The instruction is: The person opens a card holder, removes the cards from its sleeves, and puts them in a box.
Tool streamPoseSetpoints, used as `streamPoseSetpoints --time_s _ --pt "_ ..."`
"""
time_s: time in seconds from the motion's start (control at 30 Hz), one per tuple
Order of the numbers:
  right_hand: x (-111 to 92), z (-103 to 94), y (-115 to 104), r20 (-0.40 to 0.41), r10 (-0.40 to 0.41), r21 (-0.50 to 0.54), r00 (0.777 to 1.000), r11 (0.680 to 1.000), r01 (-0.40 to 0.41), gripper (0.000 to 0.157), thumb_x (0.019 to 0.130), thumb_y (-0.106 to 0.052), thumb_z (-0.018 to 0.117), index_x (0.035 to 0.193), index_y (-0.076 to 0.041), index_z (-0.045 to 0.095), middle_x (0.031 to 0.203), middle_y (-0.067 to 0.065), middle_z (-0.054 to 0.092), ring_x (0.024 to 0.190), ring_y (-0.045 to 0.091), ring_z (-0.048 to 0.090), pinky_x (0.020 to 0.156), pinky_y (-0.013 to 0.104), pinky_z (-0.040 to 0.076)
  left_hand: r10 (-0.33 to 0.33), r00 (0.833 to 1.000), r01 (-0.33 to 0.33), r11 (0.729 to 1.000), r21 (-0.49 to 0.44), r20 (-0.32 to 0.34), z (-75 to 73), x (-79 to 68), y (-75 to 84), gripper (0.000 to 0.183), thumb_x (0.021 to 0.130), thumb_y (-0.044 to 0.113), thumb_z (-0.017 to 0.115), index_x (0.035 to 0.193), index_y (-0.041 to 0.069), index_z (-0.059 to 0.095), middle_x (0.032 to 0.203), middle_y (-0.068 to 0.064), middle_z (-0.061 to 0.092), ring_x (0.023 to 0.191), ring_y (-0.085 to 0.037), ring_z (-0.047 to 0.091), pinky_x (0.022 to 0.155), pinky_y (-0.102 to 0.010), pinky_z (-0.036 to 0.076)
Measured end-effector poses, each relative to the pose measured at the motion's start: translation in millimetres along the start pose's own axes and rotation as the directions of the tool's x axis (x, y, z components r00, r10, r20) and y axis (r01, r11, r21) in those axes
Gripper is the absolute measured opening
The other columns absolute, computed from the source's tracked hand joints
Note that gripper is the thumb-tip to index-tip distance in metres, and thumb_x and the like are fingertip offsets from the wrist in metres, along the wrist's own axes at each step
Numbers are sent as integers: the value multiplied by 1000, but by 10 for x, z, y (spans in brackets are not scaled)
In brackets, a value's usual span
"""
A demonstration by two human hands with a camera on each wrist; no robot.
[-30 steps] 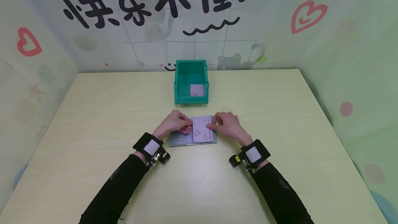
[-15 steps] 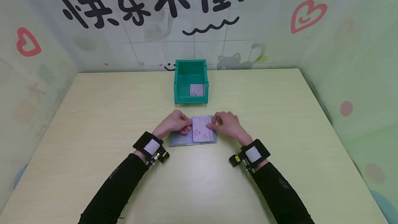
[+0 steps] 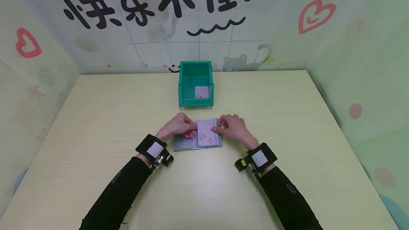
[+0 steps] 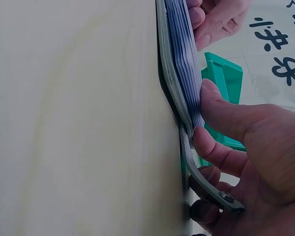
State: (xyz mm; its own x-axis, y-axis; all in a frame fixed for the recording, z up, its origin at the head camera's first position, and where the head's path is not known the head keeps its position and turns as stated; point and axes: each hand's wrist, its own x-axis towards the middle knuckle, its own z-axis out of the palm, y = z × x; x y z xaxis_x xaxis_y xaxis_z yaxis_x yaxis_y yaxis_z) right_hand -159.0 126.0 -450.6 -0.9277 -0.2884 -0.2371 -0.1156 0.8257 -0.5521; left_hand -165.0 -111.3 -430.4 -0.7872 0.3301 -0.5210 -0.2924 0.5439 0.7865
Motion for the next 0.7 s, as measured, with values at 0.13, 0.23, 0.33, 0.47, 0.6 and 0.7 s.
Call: streamPoseSetpoints --time_s 0.13,0.23,0.33,0.47,0.6,0.7 --pt "-4 2 -3 -3 -4 -8 1000 1000 4 31 91 -43 72 93 -14 62 80 4 49 93 26 47 84 42 29 -1 1000 1 1000 13 1 5 -13 1 22 100 18 62 98 -2 73 70 0 65 61 -10 61 59 -19 48" --pt "-2 8 -3 0 1 -6 1000 1000 -1 31 91 -43 73 93 -15 62 80 4 49 94 26 47 84 41 28 0 1000 0 1000 13 7 12 -13 -2 22 100 17 61 97 -2 72 71 0 64 61 -10 60 58 -19 48" --pt "-2 13 -3 2 3 -9 1000 1000 -3 30 91 -43 73 94 -15 62 80 3 50 94 25 47 84 41 28 1 1000 -1 1000 15 10 15 -5 -7 22 101 17 60 98 -1 71 71 0 63 60 -10 60 57 -19 48" --pt "-3 19 0 3 1 -13 1000 1000 -1 29 91 -42 73 94 -15 63 81 4 50 93 25 47 84 40 28 5 1000 -5 1000 20 14 16 8 -14 22 101 17 60 97 -2 71 70 1 63 60 -10 60 57 -19 47" --pt "3 20 5 2 1 -17 1000 1000 -1 28 91 -41 73 94 -15 63 81 4 51 92 25 47 83 39 28 11 1000 -12 1000 21 22 14 21 -19 22 101 17 59 96 -2 71 70 1 63 59 -9 59 56 -18 47" --pt "5 16 3 1 -2 -17 1000 1000 2 28 91 -40 73 94 -15 63 81 4 51 92 25 47 82 39 27 13 1000 -14 1000 19 24 10 20 -18 23 101 16 59 95 -2 71 69 1 63 58 -8 59 56 -18 48"
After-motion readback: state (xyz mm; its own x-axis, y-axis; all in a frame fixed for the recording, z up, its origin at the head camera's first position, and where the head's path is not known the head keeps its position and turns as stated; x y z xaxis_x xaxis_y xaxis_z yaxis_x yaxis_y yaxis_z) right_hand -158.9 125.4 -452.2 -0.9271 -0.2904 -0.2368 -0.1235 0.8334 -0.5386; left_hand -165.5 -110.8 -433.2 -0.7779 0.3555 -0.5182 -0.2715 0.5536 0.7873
